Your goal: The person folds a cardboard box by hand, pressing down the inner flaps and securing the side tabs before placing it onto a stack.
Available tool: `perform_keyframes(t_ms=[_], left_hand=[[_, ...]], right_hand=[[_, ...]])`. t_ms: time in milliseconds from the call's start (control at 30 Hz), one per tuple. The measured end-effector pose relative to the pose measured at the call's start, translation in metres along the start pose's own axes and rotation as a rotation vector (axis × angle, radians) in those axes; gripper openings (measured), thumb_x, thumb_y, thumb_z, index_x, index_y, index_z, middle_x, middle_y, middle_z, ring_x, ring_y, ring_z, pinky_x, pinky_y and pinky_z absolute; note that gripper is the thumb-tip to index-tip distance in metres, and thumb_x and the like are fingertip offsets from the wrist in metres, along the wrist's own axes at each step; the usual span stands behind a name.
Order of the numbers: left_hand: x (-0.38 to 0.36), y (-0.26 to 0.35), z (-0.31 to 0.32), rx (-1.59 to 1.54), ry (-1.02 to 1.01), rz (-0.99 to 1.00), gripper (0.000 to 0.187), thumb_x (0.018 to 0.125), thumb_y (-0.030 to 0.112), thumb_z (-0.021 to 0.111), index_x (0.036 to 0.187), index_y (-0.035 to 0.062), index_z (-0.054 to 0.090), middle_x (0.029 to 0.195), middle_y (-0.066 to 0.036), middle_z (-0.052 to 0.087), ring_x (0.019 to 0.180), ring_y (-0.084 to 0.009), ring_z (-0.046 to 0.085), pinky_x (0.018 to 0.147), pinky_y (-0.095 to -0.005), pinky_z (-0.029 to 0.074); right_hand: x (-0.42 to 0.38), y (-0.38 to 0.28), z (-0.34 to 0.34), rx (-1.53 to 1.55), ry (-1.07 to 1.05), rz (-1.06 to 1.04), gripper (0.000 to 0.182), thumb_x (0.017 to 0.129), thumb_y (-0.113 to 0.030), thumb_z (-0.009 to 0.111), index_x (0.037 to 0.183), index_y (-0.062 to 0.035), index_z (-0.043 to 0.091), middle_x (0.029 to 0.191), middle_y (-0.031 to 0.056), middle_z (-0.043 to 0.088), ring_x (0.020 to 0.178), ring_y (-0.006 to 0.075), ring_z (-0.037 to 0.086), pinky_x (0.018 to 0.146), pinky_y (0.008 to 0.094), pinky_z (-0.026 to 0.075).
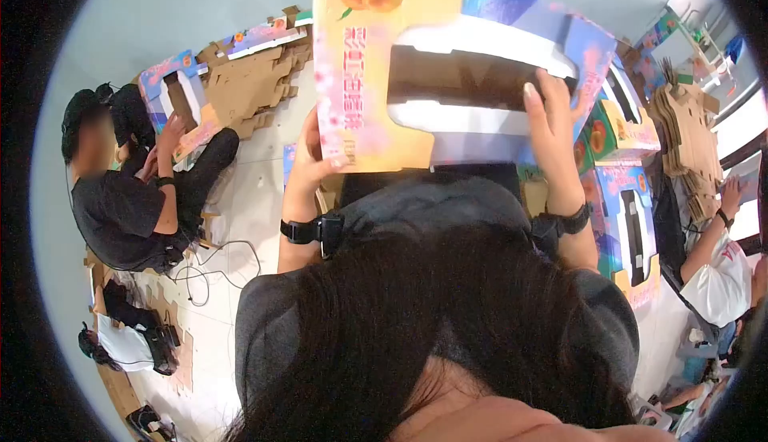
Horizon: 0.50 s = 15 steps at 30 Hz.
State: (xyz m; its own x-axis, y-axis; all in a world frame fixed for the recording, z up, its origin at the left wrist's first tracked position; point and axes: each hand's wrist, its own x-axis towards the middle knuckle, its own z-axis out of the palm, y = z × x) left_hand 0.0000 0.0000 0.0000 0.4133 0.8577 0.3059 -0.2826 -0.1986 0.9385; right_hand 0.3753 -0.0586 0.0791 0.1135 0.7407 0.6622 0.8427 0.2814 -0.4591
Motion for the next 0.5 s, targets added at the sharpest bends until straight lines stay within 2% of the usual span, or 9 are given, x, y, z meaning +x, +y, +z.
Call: perform_keyframes(t_ms=[67,100,167,233,267,300,367,400,500], left_hand=[[0.001,0.009,0.007,0.087,-0.058,0.097,0.113,0.063,0.017,0.092,0.152,0.0031,0.024,0.147,-0.015,0.043,0.135,-0.0251,0.044,0.111,-0.0397,0.036],[-0.012,0.042,-0.014,0.301,-0.041,0.062,0.113,0.062,0.017,0.092,0.151,0.0026,0.026,0.146,-0.014,0.045,0.135,-0.0251,0.044,0.111,-0.0396,0.036],[-0.024,0.044,0.002,0.601,0.033,0.030,0.112,0.059,0.018,0.094,0.150,0.0016,0.029,0.143,-0.013,0.047,0.135,-0.0251,0.044,0.111,-0.0393,0.036],[-0.005,0.001,0.027,0.502,0.097,0.066,0.103,0.066,0.021,0.089,0.149,0.0030,0.030,0.145,-0.015,0.044,0.134,-0.0309,0.045,0.111,-0.0406,0.036],[0.002,-0.001,0.033,0.343,0.137,0.014,0.101,0.068,0.020,0.088,0.149,0.0039,0.029,0.146,-0.016,0.043,0.134,-0.0325,0.045,0.111,-0.0407,0.036],[0.008,-0.002,0.033,0.556,0.121,0.218,0.098,0.070,0.020,0.086,0.149,0.0053,0.029,0.146,-0.018,0.042,0.134,-0.0345,0.043,0.112,-0.0439,0.034],[0.019,-0.001,0.032,1.022,0.240,0.647,0.092,0.074,0.019,0.082,0.148,0.0082,0.028,0.146,-0.020,0.040,0.135,-0.0386,0.041,0.113,-0.0503,0.029],[0.027,-0.034,0.010,1.073,0.284,0.731,0.091,0.074,0.019,0.082,0.147,0.0088,0.028,0.146,-0.020,0.040,0.136,-0.0390,0.039,0.114,-0.0531,0.026],[0.028,-0.042,0.002,1.148,0.351,0.769,0.086,0.075,0.020,0.081,0.143,0.0108,0.029,0.148,-0.023,0.035,0.139,-0.0413,0.034,0.114,-0.0612,0.017]], right_hand=[[0.000,0.001,-0.005,0.013,0.132,-0.069,0.053,0.094,-0.038,0.063,0.129,0.0022,0.056,0.131,0.0183,0.058,0.136,0.0311,0.041,0.116,0.0541,0.001],[-0.007,-0.023,0.004,-0.006,0.140,-0.083,0.050,0.099,-0.038,0.052,0.130,0.0010,0.055,0.132,0.0173,0.057,0.136,0.0303,0.042,0.117,0.0527,0.000],[-0.013,-0.015,-0.004,0.054,0.069,-0.020,0.055,0.105,-0.039,0.031,0.137,0.0000,0.052,0.143,0.0169,0.050,0.140,0.0280,0.037,0.120,0.0448,0.007],[0.001,0.003,-0.012,0.589,-0.045,0.073,0.068,0.104,-0.051,0.024,0.141,0.0011,0.047,0.145,0.0142,0.048,0.138,0.0282,0.040,0.119,0.0401,0.017],[0.011,0.007,-0.018,0.841,-0.083,0.142,0.074,0.104,-0.057,0.021,0.143,0.0016,0.044,0.146,0.0129,0.047,0.137,0.0282,0.042,0.118,0.0377,0.022],[0.008,0.005,-0.017,1.028,-0.053,0.185,0.074,0.102,-0.059,0.025,0.144,0.0004,0.043,0.146,0.0122,0.048,0.135,0.0278,0.044,0.116,0.0387,0.026],[0.001,0.002,-0.016,1.298,0.052,0.287,0.074,0.100,-0.061,0.034,0.145,-0.0019,0.042,0.144,0.0109,0.049,0.132,0.0268,0.047,0.113,0.0400,0.034],[-0.005,0.003,-0.015,1.378,0.122,0.351,0.075,0.099,-0.061,0.038,0.145,-0.0029,0.041,0.144,0.0103,0.050,0.131,0.0261,0.048,0.111,0.0404,0.038],[-0.025,0.011,-0.014,1.308,-0.023,0.601,0.071,0.091,-0.049,0.061,0.143,-0.0045,0.043,0.135,0.0098,0.057,0.125,0.0239,0.054,0.105,0.0401,0.046]])
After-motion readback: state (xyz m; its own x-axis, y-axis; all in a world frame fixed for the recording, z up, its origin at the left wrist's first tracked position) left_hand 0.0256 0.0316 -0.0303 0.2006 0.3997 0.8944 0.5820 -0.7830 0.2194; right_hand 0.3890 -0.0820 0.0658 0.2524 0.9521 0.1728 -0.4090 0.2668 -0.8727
